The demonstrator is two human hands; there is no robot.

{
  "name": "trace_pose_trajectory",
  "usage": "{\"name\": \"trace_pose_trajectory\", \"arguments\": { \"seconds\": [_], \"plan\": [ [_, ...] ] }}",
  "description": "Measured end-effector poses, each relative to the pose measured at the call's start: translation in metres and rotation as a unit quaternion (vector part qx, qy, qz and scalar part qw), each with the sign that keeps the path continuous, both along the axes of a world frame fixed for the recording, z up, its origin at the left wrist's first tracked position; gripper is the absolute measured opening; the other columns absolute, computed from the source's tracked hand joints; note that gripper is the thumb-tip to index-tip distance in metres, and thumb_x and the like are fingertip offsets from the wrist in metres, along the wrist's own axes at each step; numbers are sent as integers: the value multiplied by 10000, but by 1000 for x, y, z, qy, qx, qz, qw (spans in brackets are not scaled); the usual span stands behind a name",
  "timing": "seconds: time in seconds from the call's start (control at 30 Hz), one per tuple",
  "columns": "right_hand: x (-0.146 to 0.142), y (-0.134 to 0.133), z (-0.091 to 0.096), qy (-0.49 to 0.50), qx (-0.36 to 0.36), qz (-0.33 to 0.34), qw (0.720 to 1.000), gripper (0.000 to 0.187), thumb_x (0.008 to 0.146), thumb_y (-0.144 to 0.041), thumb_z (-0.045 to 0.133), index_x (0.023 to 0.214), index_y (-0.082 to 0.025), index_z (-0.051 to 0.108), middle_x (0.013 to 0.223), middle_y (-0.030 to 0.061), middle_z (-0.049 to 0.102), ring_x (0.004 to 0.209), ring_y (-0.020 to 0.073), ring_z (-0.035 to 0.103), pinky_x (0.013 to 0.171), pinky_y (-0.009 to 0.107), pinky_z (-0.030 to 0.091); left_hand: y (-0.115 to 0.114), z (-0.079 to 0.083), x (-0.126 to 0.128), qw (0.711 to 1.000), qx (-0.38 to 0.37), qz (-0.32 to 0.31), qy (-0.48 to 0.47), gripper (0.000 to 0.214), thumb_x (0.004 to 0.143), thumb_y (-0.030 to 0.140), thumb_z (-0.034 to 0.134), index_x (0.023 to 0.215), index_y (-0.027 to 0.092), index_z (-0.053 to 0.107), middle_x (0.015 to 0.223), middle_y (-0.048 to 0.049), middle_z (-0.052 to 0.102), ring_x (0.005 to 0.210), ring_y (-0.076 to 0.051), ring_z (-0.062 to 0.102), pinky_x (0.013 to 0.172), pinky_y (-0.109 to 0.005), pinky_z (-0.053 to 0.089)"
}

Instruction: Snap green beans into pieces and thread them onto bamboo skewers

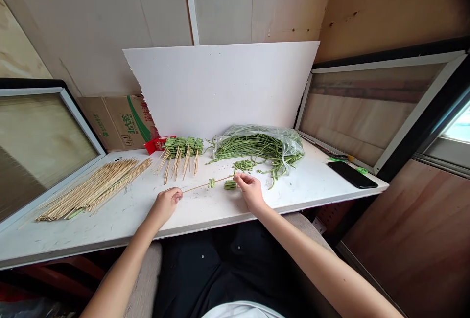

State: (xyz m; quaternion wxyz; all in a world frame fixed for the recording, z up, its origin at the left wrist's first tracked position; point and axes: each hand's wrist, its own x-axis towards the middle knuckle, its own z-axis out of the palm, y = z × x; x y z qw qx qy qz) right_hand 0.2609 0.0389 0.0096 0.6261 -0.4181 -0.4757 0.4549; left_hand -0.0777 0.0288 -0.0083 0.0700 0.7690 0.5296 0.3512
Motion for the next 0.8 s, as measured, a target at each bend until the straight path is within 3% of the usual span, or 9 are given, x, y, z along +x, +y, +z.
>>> {"name": "trace_pose_trajectory", "arguments": {
  "seconds": [0.17, 0.33, 0.63, 0.8],
  "plan": [
    [-3, 0, -5, 6, -15, 6, 1000, 475, 679, -664, 839, 837, -218, 787, 898, 84, 769, 817, 251, 658, 726, 368, 502, 1, 1, -7, 999, 26, 26, -11, 237, 833, 160, 467, 797, 215, 694, 692, -15, 708, 651, -172, 667, 671, -247, 528],
    [4, 5, 0, 6, -28, 31, 999, 427, 686, -621, 854, 800, -217, 777, 899, 78, 759, 782, 217, 641, 706, 343, 483, -1, 1, -4, 999, 41, 19, 0, 275, 805, 104, 436, 821, 214, 687, 717, -13, 694, 671, -163, 656, 696, -238, 518],
    [9, 2, 8, -13, 45, 71, 996, 344, 768, -557, 827, 854, -228, 774, 873, 45, 723, 793, 208, 605, 781, 342, 462, -1, 0, -8, 999, 6, -18, 47, 257, 768, 66, 425, 775, 209, 639, 718, -6, 664, 693, -171, 629, 670, -247, 478],
    [8, 2, 9, 1, 19, 62, 998, 377, 731, -566, 848, 813, -207, 769, 835, 48, 718, 772, 191, 598, 747, 317, 464, 0, -3, -8, 998, 55, -7, 44, 301, 790, 59, 423, 840, 200, 684, 802, -30, 711, 733, -172, 658, 722, -249, 502]
  ]
}}
